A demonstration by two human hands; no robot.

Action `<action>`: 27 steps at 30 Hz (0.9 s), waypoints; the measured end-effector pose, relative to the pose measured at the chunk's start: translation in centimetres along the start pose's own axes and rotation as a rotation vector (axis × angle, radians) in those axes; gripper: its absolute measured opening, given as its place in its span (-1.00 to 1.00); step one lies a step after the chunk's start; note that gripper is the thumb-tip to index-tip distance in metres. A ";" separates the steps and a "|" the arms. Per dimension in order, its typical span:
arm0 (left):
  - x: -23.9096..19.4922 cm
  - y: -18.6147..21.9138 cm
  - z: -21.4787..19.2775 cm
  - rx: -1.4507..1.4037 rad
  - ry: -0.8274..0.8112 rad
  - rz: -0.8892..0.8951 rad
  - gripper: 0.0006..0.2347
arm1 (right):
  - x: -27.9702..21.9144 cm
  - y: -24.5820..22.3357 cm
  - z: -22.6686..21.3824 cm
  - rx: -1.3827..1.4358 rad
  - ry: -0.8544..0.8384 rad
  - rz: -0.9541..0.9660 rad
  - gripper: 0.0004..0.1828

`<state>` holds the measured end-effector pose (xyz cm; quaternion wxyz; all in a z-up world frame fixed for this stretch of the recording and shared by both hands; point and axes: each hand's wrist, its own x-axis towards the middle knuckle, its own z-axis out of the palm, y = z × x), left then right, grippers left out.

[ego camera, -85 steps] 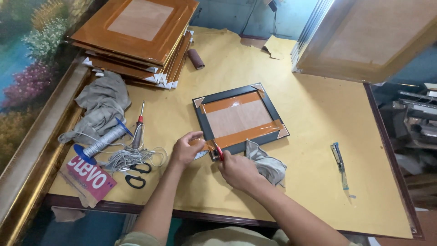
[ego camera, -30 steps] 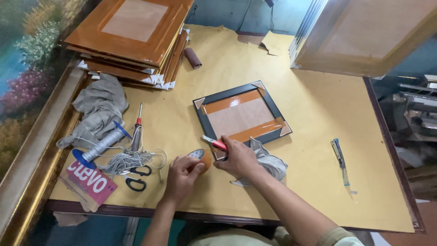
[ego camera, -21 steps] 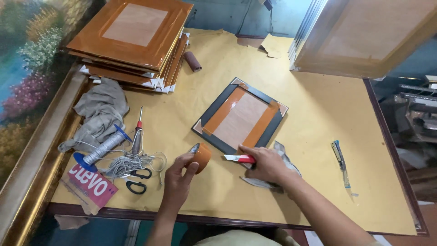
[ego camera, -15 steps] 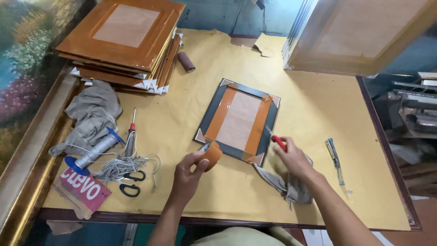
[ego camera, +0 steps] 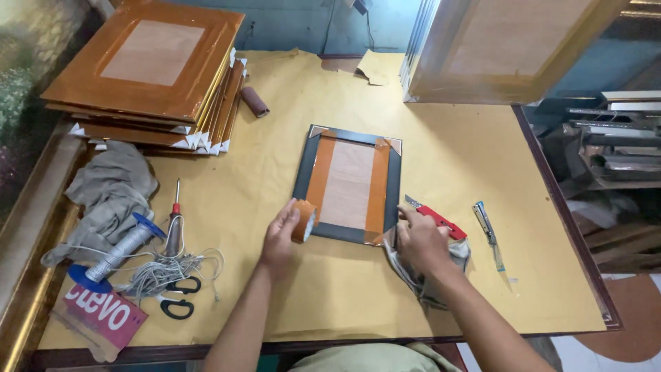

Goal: Applying adhesive tape to the back of a picture frame and trimming the excess with a utility knife.

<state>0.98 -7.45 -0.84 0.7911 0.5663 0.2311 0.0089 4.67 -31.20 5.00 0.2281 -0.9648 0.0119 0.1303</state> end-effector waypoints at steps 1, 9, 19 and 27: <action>-1.0 -0.3 0.3 0.002 -0.003 0.001 -0.57 | 1.0 1.4 1.2 0.002 0.003 0.002 -0.52; -6.1 -1.3 2.1 0.488 -0.208 0.484 -0.79 | 2.2 3.8 1.7 0.227 0.220 -0.108 -0.63; -6.7 0.7 3.4 0.579 -0.406 0.779 -0.82 | -3.1 -2.3 0.8 0.736 -0.149 -0.328 -0.65; -6.7 2.0 3.7 0.641 -0.473 0.799 -0.71 | -2.4 -2.1 1.9 1.014 -0.134 -0.180 -0.90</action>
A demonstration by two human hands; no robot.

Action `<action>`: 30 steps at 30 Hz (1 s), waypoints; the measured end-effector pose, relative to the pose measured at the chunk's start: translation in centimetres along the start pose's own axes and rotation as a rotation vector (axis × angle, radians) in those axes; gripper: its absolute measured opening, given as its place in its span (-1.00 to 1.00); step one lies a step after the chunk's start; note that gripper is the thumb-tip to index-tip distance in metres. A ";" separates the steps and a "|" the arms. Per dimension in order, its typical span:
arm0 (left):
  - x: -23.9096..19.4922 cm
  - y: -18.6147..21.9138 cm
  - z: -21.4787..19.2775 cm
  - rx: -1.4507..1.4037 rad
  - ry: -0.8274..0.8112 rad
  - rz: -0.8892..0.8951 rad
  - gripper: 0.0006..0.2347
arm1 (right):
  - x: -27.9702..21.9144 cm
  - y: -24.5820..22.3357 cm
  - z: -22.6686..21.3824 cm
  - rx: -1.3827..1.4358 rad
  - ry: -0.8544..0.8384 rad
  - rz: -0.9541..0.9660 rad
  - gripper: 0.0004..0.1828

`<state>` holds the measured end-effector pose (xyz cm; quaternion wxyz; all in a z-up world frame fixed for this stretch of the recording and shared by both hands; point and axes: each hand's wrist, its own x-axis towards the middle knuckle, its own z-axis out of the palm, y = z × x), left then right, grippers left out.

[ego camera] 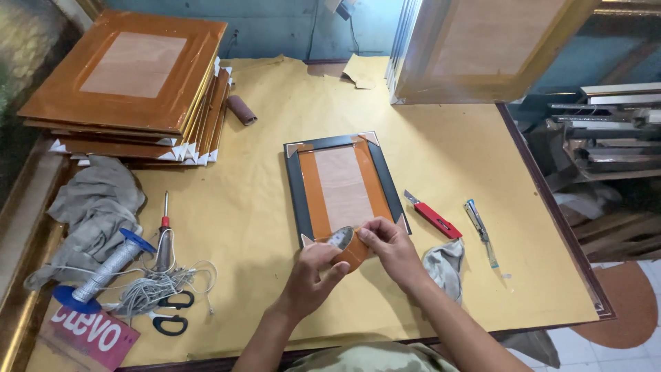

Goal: Applying adhesive tape to the back of a picture frame and trimming the excess with a utility knife.

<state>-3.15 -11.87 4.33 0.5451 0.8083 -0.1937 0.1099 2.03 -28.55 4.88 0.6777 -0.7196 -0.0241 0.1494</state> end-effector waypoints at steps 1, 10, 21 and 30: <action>-0.1 -0.2 0.1 0.000 0.000 -0.002 -0.71 | 0.1 0.1 0.0 0.001 -0.001 0.002 -0.90; 1.6 -1.3 -1.6 0.343 0.080 -0.547 -0.69 | 0.3 -3.1 -0.2 -0.212 0.270 -0.116 -0.89; 3.0 0.3 -3.3 -0.176 0.039 -0.304 -0.87 | 2.4 -4.1 -2.8 -0.083 0.305 -0.113 -0.87; 1.8 -5.7 -5.7 -0.208 0.161 -0.615 -0.79 | 4.6 -1.0 -3.6 -0.082 0.356 -0.037 -0.82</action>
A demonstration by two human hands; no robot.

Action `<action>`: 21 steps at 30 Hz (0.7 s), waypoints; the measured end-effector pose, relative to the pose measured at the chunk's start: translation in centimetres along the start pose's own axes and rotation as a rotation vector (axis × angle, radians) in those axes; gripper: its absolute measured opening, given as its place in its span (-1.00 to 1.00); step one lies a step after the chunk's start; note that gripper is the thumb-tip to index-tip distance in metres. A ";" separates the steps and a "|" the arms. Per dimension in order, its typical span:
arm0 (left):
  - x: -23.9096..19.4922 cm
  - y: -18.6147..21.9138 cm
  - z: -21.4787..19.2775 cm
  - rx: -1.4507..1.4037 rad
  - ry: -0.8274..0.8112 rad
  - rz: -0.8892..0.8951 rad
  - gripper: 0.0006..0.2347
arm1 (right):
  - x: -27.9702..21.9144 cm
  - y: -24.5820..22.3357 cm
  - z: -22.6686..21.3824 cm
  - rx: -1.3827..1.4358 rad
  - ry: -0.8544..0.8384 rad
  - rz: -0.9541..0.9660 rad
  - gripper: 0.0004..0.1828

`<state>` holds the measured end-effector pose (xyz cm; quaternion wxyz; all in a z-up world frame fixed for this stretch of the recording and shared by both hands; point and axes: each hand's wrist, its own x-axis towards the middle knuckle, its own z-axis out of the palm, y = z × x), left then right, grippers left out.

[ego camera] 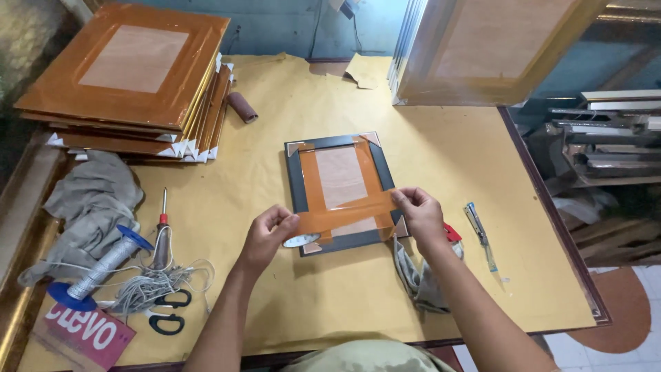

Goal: Applying adhesive tape to the back of a picture frame and trimming the excess with a utility knife.

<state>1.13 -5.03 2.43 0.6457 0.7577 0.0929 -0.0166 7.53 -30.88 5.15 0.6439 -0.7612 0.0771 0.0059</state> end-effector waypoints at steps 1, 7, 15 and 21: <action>-0.1 0.2 -0.2 0.003 0.002 0.002 -0.79 | 0.7 1.5 0.0 0.004 -0.001 -0.002 -0.82; -1.3 1.3 0.9 0.161 0.018 -0.016 -0.62 | 0.1 4.4 0.1 -0.385 0.077 0.067 -0.78; 1.0 -1.1 3.4 0.644 0.128 0.333 -0.67 | -0.2 5.3 0.6 -0.566 0.144 0.091 -0.26; 2.1 -1.8 4.7 0.801 0.094 0.413 -0.71 | -0.5 5.4 0.9 -0.526 0.193 0.041 -0.31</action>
